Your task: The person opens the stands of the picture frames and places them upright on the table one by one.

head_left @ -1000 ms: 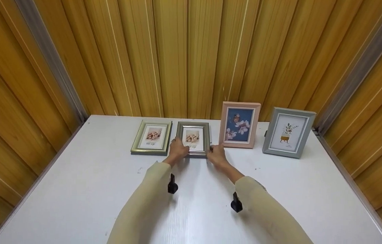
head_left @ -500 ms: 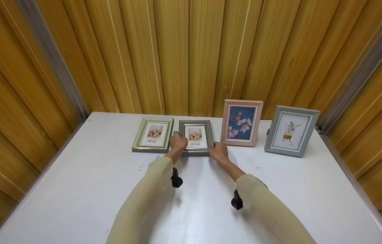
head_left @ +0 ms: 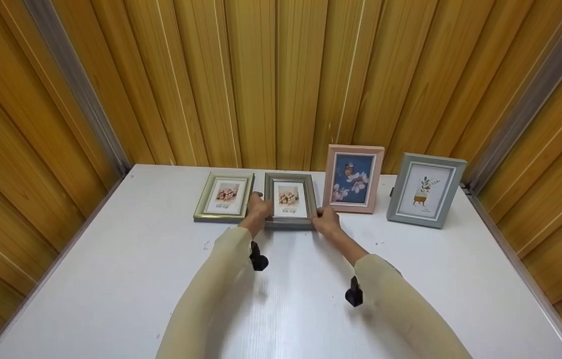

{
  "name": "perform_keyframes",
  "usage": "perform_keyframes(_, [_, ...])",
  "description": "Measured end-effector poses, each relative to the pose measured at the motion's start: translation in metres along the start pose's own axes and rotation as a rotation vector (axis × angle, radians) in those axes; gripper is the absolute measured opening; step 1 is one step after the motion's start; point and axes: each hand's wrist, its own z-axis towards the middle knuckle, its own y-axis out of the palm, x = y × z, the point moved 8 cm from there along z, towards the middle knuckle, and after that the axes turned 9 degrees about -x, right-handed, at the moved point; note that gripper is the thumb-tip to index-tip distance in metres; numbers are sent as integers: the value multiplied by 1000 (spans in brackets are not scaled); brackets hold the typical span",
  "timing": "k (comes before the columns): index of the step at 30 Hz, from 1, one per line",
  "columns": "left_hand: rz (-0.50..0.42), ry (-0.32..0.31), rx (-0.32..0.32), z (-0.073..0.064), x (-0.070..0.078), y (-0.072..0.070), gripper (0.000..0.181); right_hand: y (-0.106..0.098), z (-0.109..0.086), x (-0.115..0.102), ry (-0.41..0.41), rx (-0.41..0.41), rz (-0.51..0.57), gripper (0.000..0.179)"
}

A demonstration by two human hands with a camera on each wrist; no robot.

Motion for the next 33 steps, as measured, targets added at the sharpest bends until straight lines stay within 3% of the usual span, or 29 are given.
perform_keyframes(3, [16, -13, -16, -9, 8, -3, 50, -3, -1, -1, 6, -7, 19, 27])
perform_keyframes(6, [29, -10, -34, -9, 12, -6, 54, -7, -2, -2, 19, -10, 52, 32])
perform_keyframes(10, [-73, -17, -111, -8, 16, -9, 66, -12, -5, -5, 37, -25, 135, 44])
perform_keyframes(13, [-98, -31, -173, -2, 15, -11, 74, -14, -8, -6, 68, -59, 230, 52])
perform_keyframes(15, [-65, -17, -205, 25, 1, -8, 67, -15, -10, -6, 95, -82, 283, 53])
perform_keyframes(17, [-54, 24, -247, 61, -18, -3, 43, -16, -12, -7, 113, -101, 310, 52])
perform_keyframes(19, [-35, 23, -272, 76, -26, 0, 16, -19, -13, -8, 118, -110, 321, 51])
perform_keyframes(20, [-51, 38, -299, 89, -35, 3, 11, -20, -14, -8, 118, -112, 321, 51])
perform_keyframes(21, [-74, 46, -332, 88, -35, 4, 11, -21, -15, -9, 116, -115, 321, 50])
perform_keyframes(23, [-91, 11, -358, 64, -23, 0, 18, -22, -17, -9, 115, -125, 325, 51])
perform_keyframes(25, [-95, -12, -382, 36, -11, -5, 42, -22, -19, -9, 121, -143, 329, 53])
perform_keyframes(28, [-77, -37, -398, -9, 9, -14, 60, -21, -22, -9, 137, -182, 340, 55])
perform_keyframes(31, [-87, -21, -434, -27, 18, -17, 59, -21, -26, -9, 136, -214, 347, 55])
perform_keyframes(33, [-101, -15, -456, -30, 19, -16, 59, -23, -29, -10, 126, -231, 351, 52])
